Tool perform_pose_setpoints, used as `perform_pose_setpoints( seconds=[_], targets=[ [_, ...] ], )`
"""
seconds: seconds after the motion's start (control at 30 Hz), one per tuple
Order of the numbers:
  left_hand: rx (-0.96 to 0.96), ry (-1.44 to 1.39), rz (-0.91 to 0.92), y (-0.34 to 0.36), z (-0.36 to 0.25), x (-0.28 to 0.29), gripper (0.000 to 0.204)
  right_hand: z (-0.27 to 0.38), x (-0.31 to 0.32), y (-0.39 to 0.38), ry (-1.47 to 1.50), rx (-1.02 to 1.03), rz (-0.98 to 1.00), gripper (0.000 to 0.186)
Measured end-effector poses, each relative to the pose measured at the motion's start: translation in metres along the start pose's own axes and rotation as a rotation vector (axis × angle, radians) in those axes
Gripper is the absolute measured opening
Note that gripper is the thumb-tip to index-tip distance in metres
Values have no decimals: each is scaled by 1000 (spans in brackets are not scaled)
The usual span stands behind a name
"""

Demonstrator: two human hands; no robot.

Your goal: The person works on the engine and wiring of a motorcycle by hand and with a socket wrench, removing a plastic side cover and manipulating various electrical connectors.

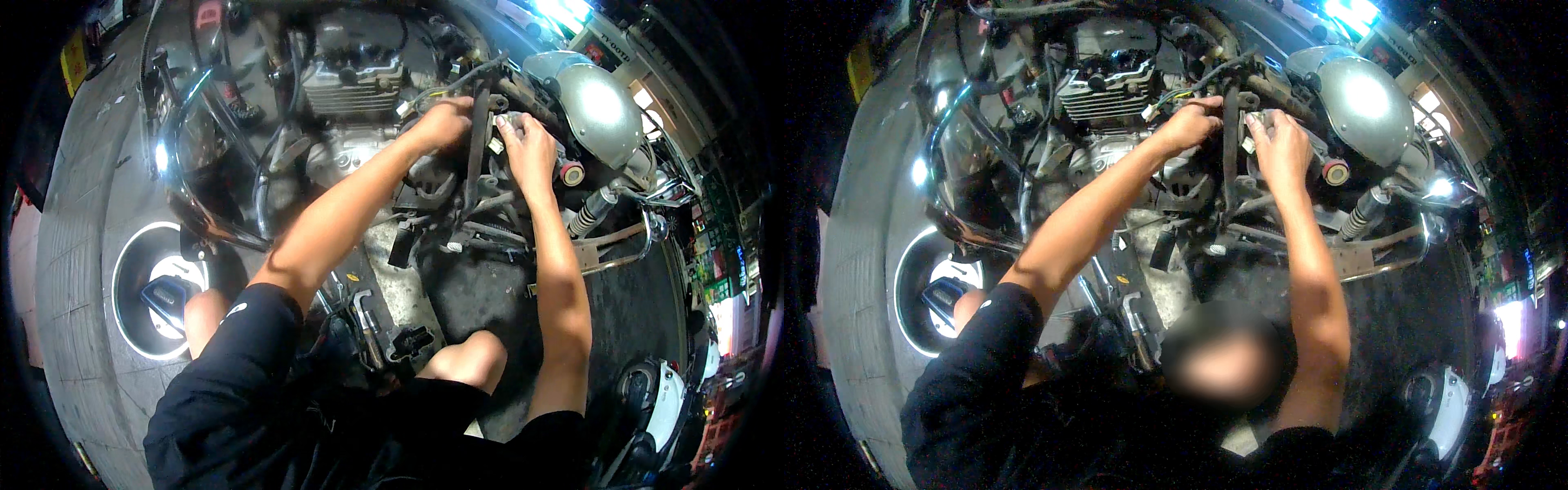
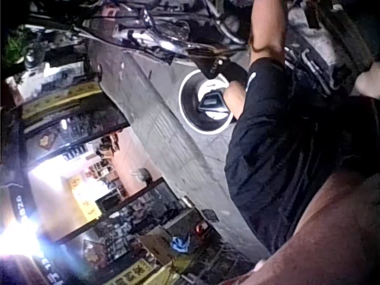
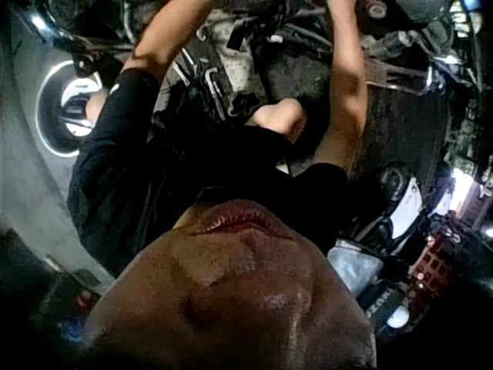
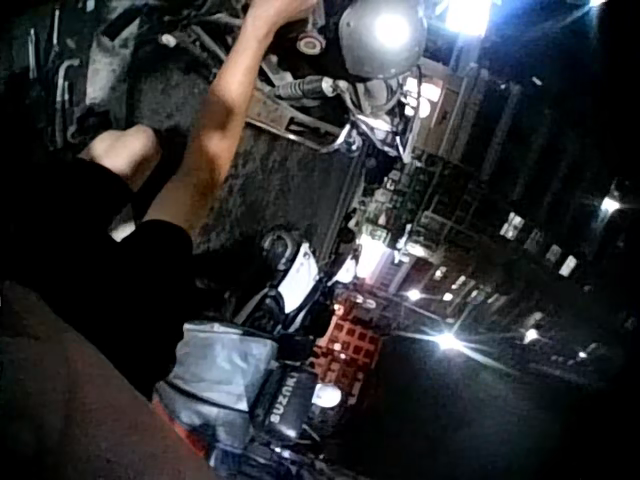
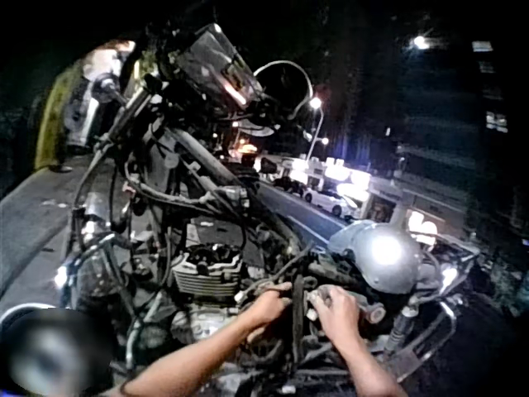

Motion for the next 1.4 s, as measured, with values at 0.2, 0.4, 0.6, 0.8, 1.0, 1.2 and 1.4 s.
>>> perform_pose_setpoints(
  seconds=[0.2,0.4,0.6,0.8,1.0,1.2,1.4],
  targets=[
    [343,-287,178,2,19,-13,41,-11,-5,4,-20,-74,43,40],
    [404,-305,199,4,10,-18,31,5,-8,-1,-216,19,-14,33],
    [258,-255,136,2,0,-13,40,5,-12,-10,-205,109,92,25],
    [112,267,78,-3,-17,2,45,2,-11,1,-197,139,163,25],
    [64,231,95,0,-17,7,43,1,-10,4,-113,46,127,25],
    [36,3,109,-1,-1,8,34,-4,-16,4,-124,-15,164,29],
    [173,139,231,14,8,4,35,-1,-10,-2,-40,-19,93,28]
  ],
)
Point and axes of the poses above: each hand's wrist, its own y-axis towards the middle knuckle, its own x-axis out of the back of the hand, z = x × y, the point moved 10 cm from there along y, towards the middle knuckle
